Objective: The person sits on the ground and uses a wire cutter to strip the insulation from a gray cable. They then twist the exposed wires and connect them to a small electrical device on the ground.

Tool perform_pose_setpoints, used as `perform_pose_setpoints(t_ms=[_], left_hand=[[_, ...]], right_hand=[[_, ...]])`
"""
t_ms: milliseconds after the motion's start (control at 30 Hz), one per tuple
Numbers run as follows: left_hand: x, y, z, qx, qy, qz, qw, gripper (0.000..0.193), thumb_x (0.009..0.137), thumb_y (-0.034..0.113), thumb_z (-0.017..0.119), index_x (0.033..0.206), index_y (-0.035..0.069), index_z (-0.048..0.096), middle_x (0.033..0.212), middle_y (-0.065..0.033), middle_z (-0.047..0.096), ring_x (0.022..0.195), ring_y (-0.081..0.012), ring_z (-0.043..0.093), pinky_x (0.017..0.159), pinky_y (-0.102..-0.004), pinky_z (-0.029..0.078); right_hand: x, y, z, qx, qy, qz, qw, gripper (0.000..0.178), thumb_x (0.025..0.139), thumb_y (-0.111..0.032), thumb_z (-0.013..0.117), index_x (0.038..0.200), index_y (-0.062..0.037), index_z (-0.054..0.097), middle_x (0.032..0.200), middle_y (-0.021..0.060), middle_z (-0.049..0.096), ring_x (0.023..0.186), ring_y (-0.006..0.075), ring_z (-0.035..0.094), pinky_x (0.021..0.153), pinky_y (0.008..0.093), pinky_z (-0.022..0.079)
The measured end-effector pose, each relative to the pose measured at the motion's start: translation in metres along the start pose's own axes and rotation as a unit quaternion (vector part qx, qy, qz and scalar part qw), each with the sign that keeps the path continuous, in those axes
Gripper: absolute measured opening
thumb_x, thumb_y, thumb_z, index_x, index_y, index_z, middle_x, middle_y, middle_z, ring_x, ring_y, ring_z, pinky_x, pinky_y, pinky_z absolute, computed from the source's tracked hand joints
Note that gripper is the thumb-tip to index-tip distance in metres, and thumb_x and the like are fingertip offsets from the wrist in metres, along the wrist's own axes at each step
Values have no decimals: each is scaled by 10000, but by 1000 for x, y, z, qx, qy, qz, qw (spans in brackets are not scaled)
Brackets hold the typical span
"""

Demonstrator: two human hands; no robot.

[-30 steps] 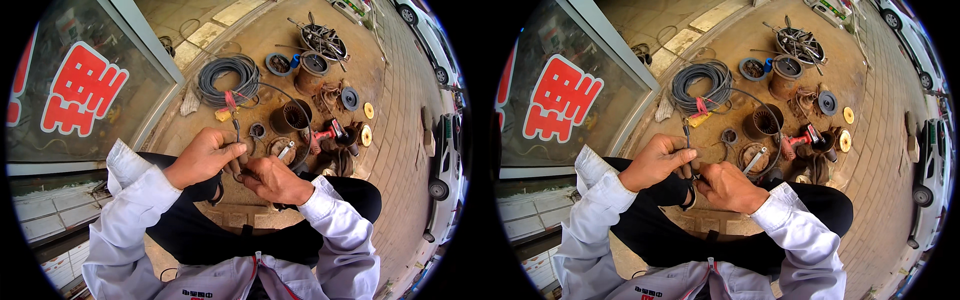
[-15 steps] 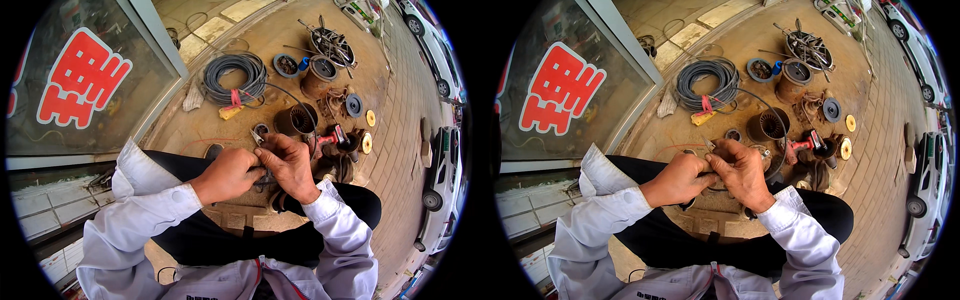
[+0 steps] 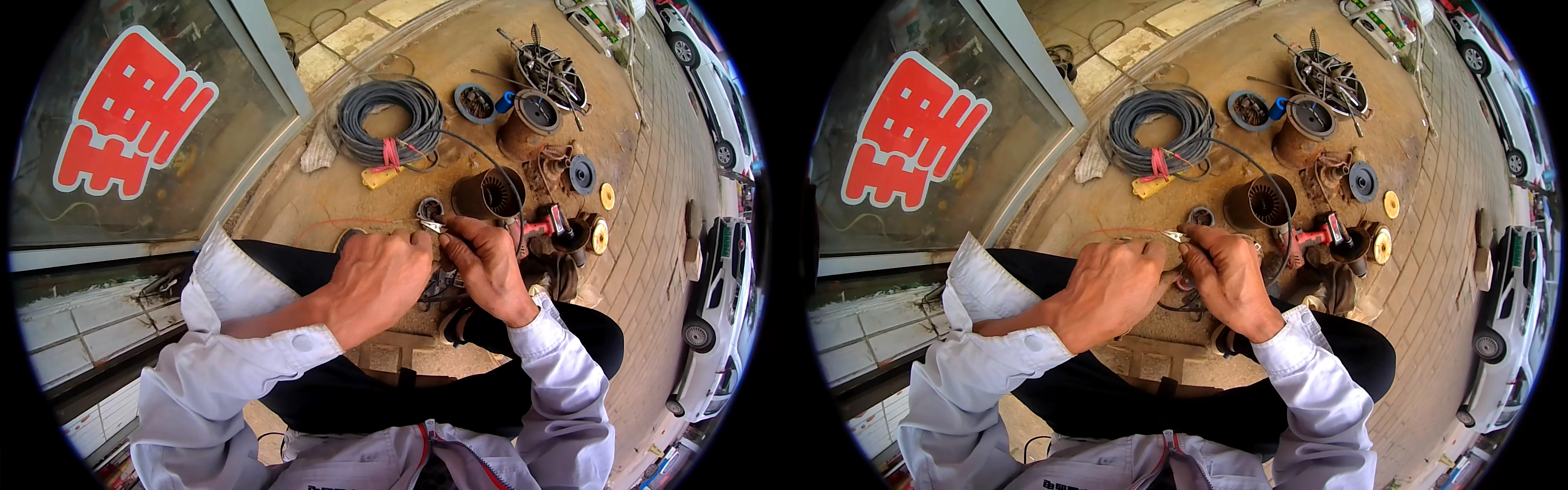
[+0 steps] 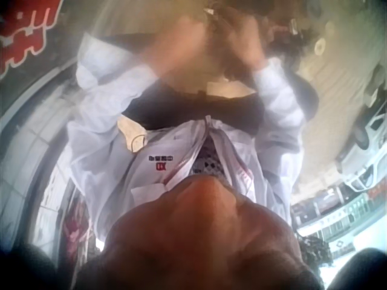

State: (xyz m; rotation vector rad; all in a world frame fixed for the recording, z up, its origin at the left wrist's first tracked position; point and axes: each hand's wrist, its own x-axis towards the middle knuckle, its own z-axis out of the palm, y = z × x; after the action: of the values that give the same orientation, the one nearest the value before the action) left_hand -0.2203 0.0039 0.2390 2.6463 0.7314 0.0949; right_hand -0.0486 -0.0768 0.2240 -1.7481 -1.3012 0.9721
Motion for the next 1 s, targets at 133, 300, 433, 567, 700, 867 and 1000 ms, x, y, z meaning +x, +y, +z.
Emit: perform_pose_setpoints(t_ms=[133,300,433,567,700,867,1000], left_hand=[[-2,-3,-4,109,65,21,992,153,815,97,671,911,12,589,744,-101,661,633,-226,708,507,-336,551],[-2,-6,-6,111,58,53,991,133,764,116,685,863,37,639,748,-71,655,701,-210,705,515,-329,553],[-5,-6,-9,123,42,68,989,141,728,134,695,836,45,686,760,-51,656,753,-198,697,522,-310,548],[0,-5,-9,137,44,48,988,172,729,132,694,868,32,701,755,-52,649,736,-190,680,524,-290,538],[2,1,-18,164,51,22,985,288,746,142,681,996,2,706,765,-57,644,711,-169,648,515,-261,511],[-17,18,-15,118,1,84,989,359,796,176,658,1095,-17,699,886,-132,697,722,-183,616,549,-262,495],[-16,16,-21,82,-49,86,992,328,819,195,639,1060,-18,702,899,-137,692,743,-181,591,603,-277,482]], right_hand=[[1,-4,-5,-8,-53,-18,998,241,929,-31,626,1147,67,655,889,239,664,788,386,664,695,417,510],[2,6,-9,-61,-94,-84,990,284,902,-37,669,1169,56,658,944,244,672,841,422,665,717,428,520],[6,2,-4,-61,-103,-88,989,282,860,-43,726,1125,41,676,945,235,679,852,424,670,715,426,527],[13,1,-3,-73,-74,-104,989,252,845,-31,729,1081,43,682,901,225,678,822,428,663,689,425,523],[38,5,-5,-115,-55,-104,986,177,837,-19,722,998,48,686,841,232,659,776,436,649,645,429,510],[123,72,10,-183,-45,-26,982,174,848,-112,699,881,59,697,825,288,666,807,467,663,711,478,532],[170,137,34,-261,4,-8,965,209,832,-159,702,881,44,714,862,301,681,850,469,674,789,498,549]])
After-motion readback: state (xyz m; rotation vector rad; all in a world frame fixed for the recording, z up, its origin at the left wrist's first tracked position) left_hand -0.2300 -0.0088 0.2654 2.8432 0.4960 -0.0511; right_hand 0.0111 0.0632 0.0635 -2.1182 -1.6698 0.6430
